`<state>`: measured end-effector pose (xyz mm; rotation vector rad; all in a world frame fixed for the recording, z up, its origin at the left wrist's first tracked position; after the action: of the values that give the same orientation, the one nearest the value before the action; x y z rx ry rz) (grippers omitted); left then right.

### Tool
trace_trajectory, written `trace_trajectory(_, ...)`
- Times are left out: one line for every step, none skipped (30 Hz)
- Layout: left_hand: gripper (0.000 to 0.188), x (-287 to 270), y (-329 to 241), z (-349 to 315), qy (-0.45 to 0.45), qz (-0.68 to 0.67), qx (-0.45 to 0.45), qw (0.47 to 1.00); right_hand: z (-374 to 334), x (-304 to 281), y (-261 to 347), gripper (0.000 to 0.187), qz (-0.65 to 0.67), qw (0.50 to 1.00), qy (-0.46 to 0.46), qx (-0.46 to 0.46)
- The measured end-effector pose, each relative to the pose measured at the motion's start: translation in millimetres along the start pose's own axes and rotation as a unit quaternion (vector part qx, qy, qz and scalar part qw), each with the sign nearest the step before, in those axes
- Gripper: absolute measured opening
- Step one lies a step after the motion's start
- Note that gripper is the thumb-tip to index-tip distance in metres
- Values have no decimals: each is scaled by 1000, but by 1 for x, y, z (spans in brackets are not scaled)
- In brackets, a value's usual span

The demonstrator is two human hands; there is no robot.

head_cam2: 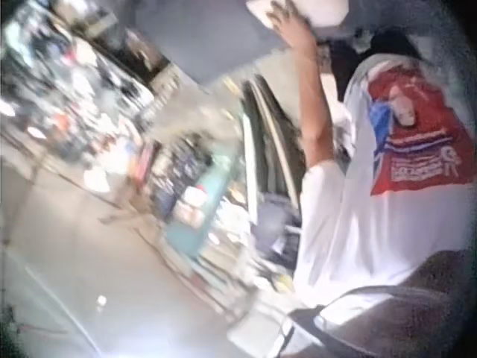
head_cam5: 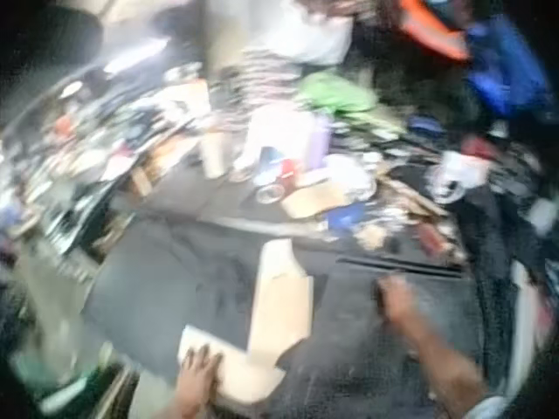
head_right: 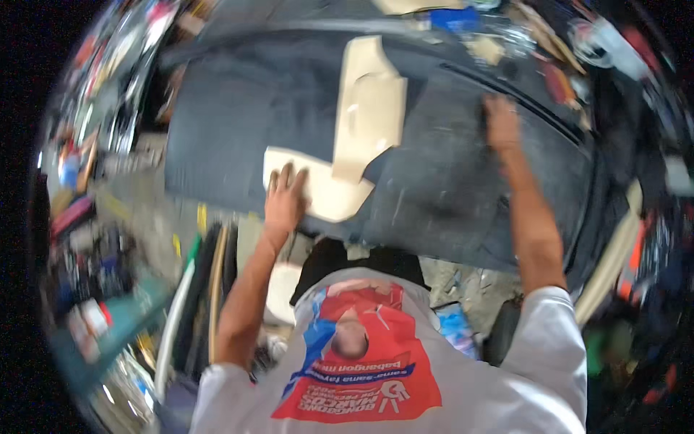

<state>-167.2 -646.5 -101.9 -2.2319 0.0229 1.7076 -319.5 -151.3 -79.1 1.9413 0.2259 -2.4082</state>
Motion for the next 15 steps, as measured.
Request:
trace_trajectory(79, -4, 3, 1, -19, -9, -10, 1000, 14, 28, -23, 53, -63, 989, 132, -2)
trace_trajectory(79, -6, 6, -3, -34, -18, -21, 999, 21, 33, -23, 51, -85, 985, 150, -27)
trace_trajectory(79, -5, 4, 1, -41, -23, -21, 999, 21, 39, -40, 56, -74, 986, 142, -52)
trace_trajectory(78, -6, 10, -2, -48, -23, -17, 998, 20, 47, -46, 60, -60, 987, 134, -72)
trace_trajectory(78, -8, 19, -3, -50, -24, -44, 997, 29, 51, -40, 60, -62, 982, 148, -96)
trace_trajectory(77, -9, 21, -5, -51, -32, -34, 998, 31, 54, -37, 61, -66, 978, 163, -116)
trace_trajectory(76, -6, 21, -12, -53, -41, -28, 997, 33, 50, -22, 58, -77, 968, 185, -151)
trace_trajectory(76, -2, 24, -19, -58, -46, -50, 996, 31, 44, -13, 55, -92, 958, 205, -180)
trace_trajectory(75, 5, 14, -11, -73, -59, -45, 995, 27, 39, -27, 51, -48, 960, 205, -187)
trace_trajectory(75, 5, 15, -9, -84, -62, -40, 994, 20, 33, -19, 46, 7, 960, 205, -192)
trace_trajectory(74, 6, 18, -7, -95, -67, -34, 993, 12, 32, -17, 41, 58, 959, 229, -153)
trace_trajectory(74, 7, 22, -12, -98, -71, -50, 991, -1, 22, 9, 35, 111, 953, 257, -121)
trace_trajectory(75, 5, 26, -18, -104, -70, -54, 991, -16, 3, 46, 35, 160, 939, 282, -114)
trace_trajectory(75, 3, 27, -25, -109, -70, -55, 990, -32, -17, 85, 36, 206, 923, 308, -103)
trace_trajectory(77, 3, 26, -24, -114, -72, -43, 990, -50, -28, 119, 39, 234, 912, 318, -114)
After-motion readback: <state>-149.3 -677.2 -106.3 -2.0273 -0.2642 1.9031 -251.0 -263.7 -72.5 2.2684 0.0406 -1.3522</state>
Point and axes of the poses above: each hand's wrist, its own z-axis towards the middle knuckle, its own x-axis out of the palm, y = z × x, the point moved 9 cm from there along z, towards the middle knuckle, and after that the axes turned 6 degrees about x, right-handed, at the moved point
